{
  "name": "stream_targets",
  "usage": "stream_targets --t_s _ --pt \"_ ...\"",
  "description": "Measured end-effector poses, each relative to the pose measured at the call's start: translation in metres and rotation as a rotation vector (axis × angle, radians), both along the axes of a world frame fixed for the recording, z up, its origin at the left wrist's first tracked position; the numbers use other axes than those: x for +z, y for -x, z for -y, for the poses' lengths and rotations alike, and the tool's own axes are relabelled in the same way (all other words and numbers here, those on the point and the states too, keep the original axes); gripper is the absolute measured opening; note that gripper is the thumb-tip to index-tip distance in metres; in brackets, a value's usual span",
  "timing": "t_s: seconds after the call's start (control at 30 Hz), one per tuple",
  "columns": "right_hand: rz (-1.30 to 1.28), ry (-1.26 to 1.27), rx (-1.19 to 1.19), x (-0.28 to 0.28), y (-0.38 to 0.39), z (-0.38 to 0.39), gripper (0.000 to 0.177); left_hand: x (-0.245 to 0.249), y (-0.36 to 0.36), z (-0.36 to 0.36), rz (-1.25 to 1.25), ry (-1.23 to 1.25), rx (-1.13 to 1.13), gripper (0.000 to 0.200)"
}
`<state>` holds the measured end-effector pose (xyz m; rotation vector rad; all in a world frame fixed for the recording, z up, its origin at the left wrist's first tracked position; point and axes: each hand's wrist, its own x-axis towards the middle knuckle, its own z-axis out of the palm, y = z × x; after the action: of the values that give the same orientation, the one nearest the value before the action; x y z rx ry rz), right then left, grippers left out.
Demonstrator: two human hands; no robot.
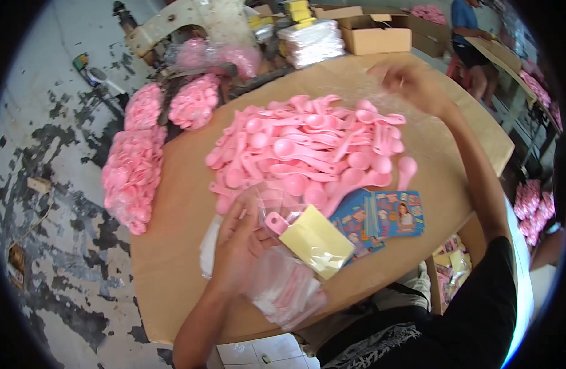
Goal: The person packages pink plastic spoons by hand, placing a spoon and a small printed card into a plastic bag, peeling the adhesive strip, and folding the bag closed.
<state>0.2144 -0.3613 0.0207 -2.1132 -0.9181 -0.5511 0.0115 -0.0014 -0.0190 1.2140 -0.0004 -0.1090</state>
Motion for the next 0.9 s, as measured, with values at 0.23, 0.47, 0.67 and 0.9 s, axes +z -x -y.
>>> stream_targets --t_s 0.23,0.47,0.67,0.9 --pt "-0.053 -0.196 -0.123 0.010 -0.002 0.035 0.033 0.005 0.003 0.012 -0.051 -0.151 -0.132 0.033" --pt "-0.139 -0.036 0.454 -0.022 0.094 -0.090 0.025 0.010 0.006 0.019 0.026 -0.179 -0.165 0.038" --pt "-0.431 -0.098 0.618 -0.036 0.123 -0.124 0.017 0.012 0.011 0.026 0.012 -0.115 -0.156 0.038" --pt "-0.553 -0.191 0.615 -0.036 0.132 -0.127 0.019 0.004 0.012 0.029 0.102 -0.201 -0.059 0.034"
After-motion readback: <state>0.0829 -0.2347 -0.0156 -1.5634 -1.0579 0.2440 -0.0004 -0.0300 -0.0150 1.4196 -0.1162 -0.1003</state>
